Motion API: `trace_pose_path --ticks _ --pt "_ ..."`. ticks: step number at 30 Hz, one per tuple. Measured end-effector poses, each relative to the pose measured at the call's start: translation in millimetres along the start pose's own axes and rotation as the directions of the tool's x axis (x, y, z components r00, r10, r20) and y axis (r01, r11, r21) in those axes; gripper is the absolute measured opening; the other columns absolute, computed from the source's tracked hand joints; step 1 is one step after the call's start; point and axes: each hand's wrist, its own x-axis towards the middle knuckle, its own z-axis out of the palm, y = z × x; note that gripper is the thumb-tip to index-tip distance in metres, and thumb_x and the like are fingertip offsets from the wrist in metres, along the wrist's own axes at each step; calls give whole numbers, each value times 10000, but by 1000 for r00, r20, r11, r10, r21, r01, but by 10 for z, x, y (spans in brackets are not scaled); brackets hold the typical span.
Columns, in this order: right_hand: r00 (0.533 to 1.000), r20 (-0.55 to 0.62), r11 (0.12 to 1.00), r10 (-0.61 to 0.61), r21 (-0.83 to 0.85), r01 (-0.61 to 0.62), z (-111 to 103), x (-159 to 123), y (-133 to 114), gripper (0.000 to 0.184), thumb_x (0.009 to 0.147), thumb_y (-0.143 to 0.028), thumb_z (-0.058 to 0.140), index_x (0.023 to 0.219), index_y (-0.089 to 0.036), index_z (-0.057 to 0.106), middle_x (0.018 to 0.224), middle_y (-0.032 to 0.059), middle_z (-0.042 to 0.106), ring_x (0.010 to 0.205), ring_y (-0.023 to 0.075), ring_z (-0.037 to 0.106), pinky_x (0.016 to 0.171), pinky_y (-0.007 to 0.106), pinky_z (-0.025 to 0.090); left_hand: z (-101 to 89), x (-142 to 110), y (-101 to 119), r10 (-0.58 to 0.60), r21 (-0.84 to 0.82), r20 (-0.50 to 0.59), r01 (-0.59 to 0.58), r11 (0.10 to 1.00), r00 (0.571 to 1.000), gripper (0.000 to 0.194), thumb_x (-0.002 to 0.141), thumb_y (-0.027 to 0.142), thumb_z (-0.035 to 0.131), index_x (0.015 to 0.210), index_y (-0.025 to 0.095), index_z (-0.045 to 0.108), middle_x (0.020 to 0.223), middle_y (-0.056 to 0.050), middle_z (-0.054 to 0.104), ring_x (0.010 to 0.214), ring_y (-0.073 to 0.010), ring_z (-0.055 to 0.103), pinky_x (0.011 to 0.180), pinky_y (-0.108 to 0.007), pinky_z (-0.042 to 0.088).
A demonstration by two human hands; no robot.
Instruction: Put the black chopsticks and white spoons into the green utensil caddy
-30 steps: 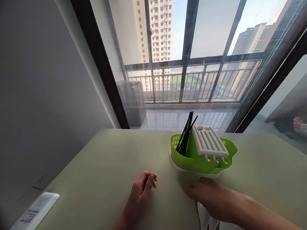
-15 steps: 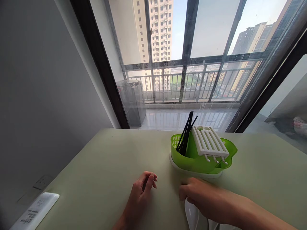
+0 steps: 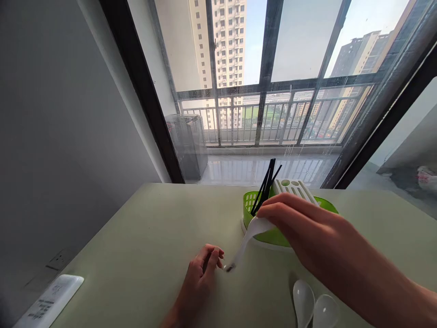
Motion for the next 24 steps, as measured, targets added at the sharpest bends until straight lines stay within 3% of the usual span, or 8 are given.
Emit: trace_pose_path --ticks 4,7,13,15,19,24 --pt "974 -223 944 25 -317 -97 -224 73 121 209 1068 -333 506 1196 -373 667 1250 -6 761 999 250 762 654 329 524 0 5 -10 19 -7 -5 -19 1000 1000 453 1043 606 497 933 220 708 888 -48 743 804 -214 684 772 -300 500" --pt "944 -328 905 29 -391 -164 -300 92 228 189 1059 -387 527 1165 -389 685 1207 -10 778 1027 294 757 745 399 505 -5 4 -16 29 -8 -2 -29 1000 1000 452 1051 599 487 934 221 705 908 -53 745 809 -212 682 782 -304 499" --pt "940 -304 885 153 -381 -267 -280 100 209 231 1086 -381 423 1192 -403 627 1278 13 749 1141 383 706 760 484 477 -5 8 -49 37 -5 8 -37 999 999 444 1062 586 472 952 221 700 912 -50 736 813 -211 677 783 -312 493" --pt "947 -303 888 106 -400 -227 -232 94 192 221 1092 -324 430 1177 -372 629 1263 24 756 1133 359 714 732 456 486 -7 11 -50 30 3 12 -30 1000 999 447 1065 584 465 950 220 699 912 -48 732 813 -209 675 780 -311 490" --pt "965 -229 866 -130 -500 -2 -102 67 230 191 1062 -179 534 1177 -296 632 1209 39 773 1066 260 741 763 358 537 -14 18 -41 33 4 22 -33 999 999 455 1069 583 454 954 215 697 907 -46 720 828 -207 673 795 -311 489" --pt "953 -131 898 -273 -390 204 88 33 299 229 1060 -108 539 1248 -205 626 1227 78 755 1125 243 703 924 360 546 -19 16 -37 32 1 26 -32 999 999 470 1064 591 458 951 203 697 906 -51 716 814 -203 668 777 -305 490"
